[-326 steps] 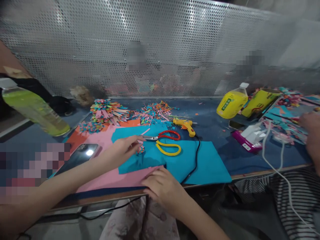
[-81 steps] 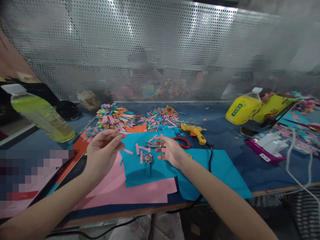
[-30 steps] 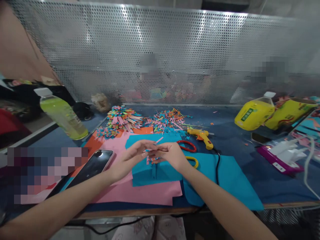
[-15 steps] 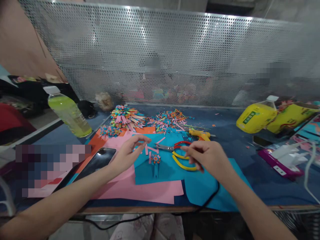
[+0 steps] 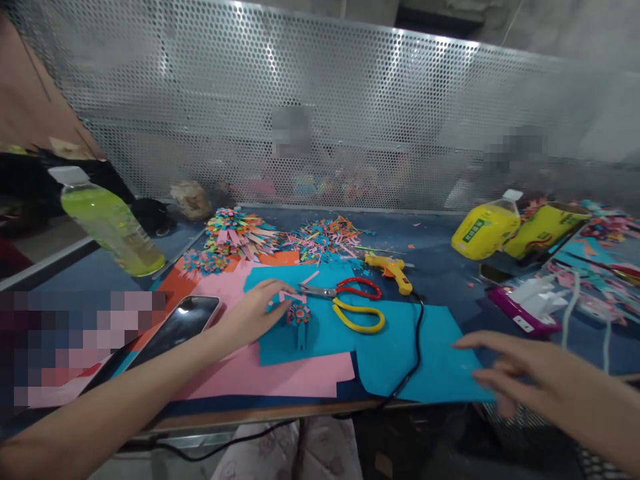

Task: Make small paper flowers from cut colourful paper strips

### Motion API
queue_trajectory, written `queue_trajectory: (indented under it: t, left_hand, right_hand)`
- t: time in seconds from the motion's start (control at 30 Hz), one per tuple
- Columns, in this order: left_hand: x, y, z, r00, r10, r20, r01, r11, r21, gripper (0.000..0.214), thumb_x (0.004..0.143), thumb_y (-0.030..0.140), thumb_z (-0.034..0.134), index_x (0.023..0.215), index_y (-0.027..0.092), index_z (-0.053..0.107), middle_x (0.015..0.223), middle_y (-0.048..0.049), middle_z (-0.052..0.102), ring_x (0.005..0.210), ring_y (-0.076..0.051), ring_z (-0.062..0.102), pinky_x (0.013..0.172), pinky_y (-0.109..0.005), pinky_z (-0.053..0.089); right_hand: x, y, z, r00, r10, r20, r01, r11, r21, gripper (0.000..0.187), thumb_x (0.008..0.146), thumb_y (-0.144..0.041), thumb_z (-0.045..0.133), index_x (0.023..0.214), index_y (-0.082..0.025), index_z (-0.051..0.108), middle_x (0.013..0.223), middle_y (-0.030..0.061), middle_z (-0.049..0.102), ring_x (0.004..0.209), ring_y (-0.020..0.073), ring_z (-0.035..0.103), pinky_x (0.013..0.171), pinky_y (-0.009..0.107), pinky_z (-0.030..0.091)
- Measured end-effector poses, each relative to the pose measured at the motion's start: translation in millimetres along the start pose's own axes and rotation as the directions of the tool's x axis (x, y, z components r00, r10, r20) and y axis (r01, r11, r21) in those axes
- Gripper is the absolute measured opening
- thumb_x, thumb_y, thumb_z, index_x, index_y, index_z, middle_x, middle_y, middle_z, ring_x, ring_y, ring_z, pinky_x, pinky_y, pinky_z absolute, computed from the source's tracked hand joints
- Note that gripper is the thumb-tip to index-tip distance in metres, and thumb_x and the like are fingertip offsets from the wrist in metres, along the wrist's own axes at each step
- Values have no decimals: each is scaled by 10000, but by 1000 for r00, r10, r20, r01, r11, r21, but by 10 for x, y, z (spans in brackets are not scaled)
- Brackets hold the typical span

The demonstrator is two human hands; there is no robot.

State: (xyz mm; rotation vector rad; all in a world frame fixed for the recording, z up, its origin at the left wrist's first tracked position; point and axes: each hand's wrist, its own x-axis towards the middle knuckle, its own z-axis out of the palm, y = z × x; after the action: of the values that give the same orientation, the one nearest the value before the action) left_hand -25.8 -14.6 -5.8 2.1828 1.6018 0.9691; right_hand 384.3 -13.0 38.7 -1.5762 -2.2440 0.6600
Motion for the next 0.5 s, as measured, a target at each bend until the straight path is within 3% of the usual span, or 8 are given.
queue_trajectory:
  t: [0.07,0.1,0.17,0.23,0.33,0.43,0.5]
  left_hand:
    - [1,-30,11,999,-45,13,45,998,40,201,771,184,468,929,202,591,972,-71,611,974,-229,536,835,-355,409]
    - [-1,-44,15,998,-64,24,63,996,60,213,766,195,479,946,203,593,975,-77,614,979,-238,538,833,-360,410]
    - [-5,-66,22,995,-87,48,82,992,100,260,752,232,515,1001,205,586,1001,-87,614,993,-253,535,835,-368,406]
    - [-9,-79,26,992,-92,83,80,987,140,328,733,270,555,1056,210,568,1036,-88,608,1017,-259,523,850,-371,396]
    - [-13,-78,21,987,-109,121,84,978,191,377,729,289,568,1098,218,546,1067,-77,601,1039,-247,509,872,-363,378]
    - [-12,-51,4,986,-127,111,102,973,205,360,735,289,562,1090,226,549,1062,-65,597,1020,-232,514,863,-352,373]
    - [-12,-24,-1,989,-116,97,95,976,195,316,751,314,545,1056,237,563,1013,-49,609,990,-223,522,846,-352,369]
  right_hand:
    - [128,-89,-64,990,-87,108,99,988,-114,579,532,-489,682,1085,-347,585,944,183,642,767,287,631,583,380,445]
    - [180,-163,-70,988,-118,101,132,980,-147,607,558,-506,662,1131,-336,556,979,179,634,777,285,631,598,379,453]
    - [255,-340,-35,974,-67,214,104,980,-169,580,718,-478,548,1263,-332,415,931,148,653,731,234,640,602,339,471]
    - [307,-514,34,978,-132,163,167,961,-220,527,776,-459,481,1277,-315,400,916,131,656,731,226,640,636,331,484]
    - [384,-717,147,943,-308,126,331,901,-281,531,758,-470,490,1255,-295,427,944,98,646,830,260,622,712,363,492]
    - [479,-883,255,949,-263,175,306,902,-305,414,819,-436,404,1205,-298,463,806,52,654,798,237,621,667,350,500]
    - [559,-992,329,917,-389,84,392,843,-369,436,807,-389,420,1229,-283,438,912,71,631,950,266,567,780,405,458]
